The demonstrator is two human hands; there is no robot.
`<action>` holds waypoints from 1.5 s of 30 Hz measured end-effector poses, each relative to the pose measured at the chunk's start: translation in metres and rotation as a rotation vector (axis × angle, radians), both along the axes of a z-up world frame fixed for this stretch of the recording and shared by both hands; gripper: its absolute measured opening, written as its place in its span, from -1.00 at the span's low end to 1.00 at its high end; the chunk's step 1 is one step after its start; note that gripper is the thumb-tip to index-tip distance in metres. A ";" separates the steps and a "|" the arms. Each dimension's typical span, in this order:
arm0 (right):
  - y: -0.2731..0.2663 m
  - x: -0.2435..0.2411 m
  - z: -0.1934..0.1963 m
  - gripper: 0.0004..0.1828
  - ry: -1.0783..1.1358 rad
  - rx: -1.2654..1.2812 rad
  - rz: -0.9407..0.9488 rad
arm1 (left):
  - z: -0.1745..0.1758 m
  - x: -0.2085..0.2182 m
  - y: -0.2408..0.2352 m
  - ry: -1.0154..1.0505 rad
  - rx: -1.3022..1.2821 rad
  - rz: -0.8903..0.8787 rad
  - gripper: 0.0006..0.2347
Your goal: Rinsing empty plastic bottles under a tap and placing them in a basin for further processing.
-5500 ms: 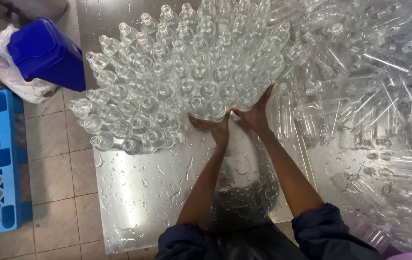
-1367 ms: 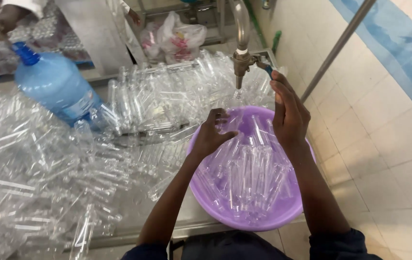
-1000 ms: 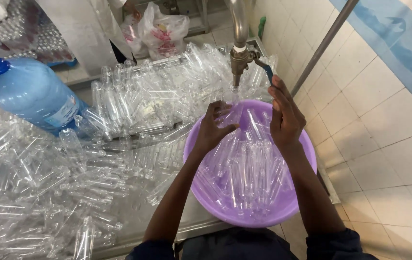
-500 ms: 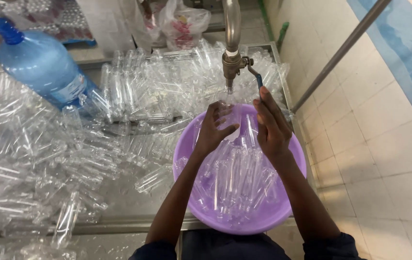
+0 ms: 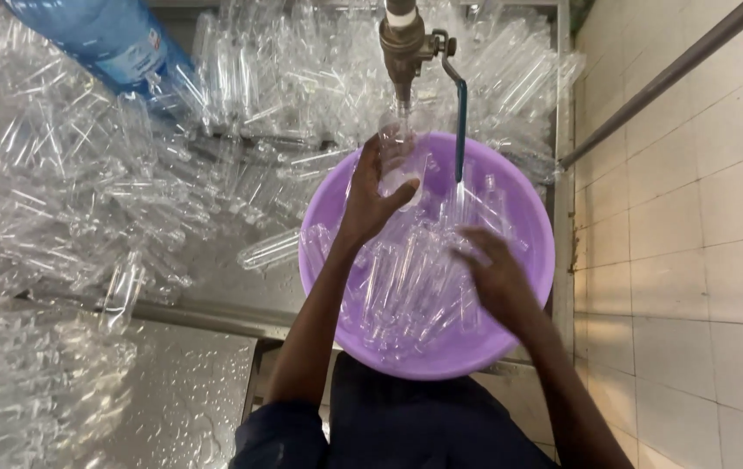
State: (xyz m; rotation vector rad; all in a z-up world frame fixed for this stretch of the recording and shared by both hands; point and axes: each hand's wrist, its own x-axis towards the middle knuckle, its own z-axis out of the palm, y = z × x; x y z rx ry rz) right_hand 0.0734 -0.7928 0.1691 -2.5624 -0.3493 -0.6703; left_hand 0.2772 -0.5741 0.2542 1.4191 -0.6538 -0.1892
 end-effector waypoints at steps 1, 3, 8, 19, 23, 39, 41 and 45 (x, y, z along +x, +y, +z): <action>0.025 -0.008 0.010 -0.62 0.002 0.004 0.001 | -0.004 0.000 0.000 0.002 0.004 0.001 -0.24; 0.073 -0.018 0.034 -0.18 0.072 -0.096 0.216 | -0.005 0.005 -0.004 -0.018 -0.017 -0.020 -0.25; 0.108 -0.005 0.045 0.14 0.047 -0.310 0.281 | -0.006 0.008 -0.009 -0.003 -0.057 -0.032 -0.26; 0.035 -0.005 0.077 0.03 -0.019 0.290 0.011 | -0.032 0.030 -0.014 -0.035 -0.051 -0.166 -0.28; 0.011 0.015 0.151 0.06 -0.199 0.527 -0.014 | -0.008 0.029 -0.021 -0.091 -0.016 -0.165 -0.27; 0.046 0.056 0.195 -0.15 -0.363 0.007 0.033 | 0.015 0.025 -0.032 -0.040 -0.023 -0.121 -0.24; 0.043 0.058 0.190 -0.14 -0.373 0.001 0.033 | 0.012 0.027 -0.034 -0.043 -0.019 -0.118 -0.24; 0.042 0.061 0.185 -0.14 -0.396 -0.014 0.025 | 0.000 0.028 -0.035 -0.022 -0.026 -0.125 -0.24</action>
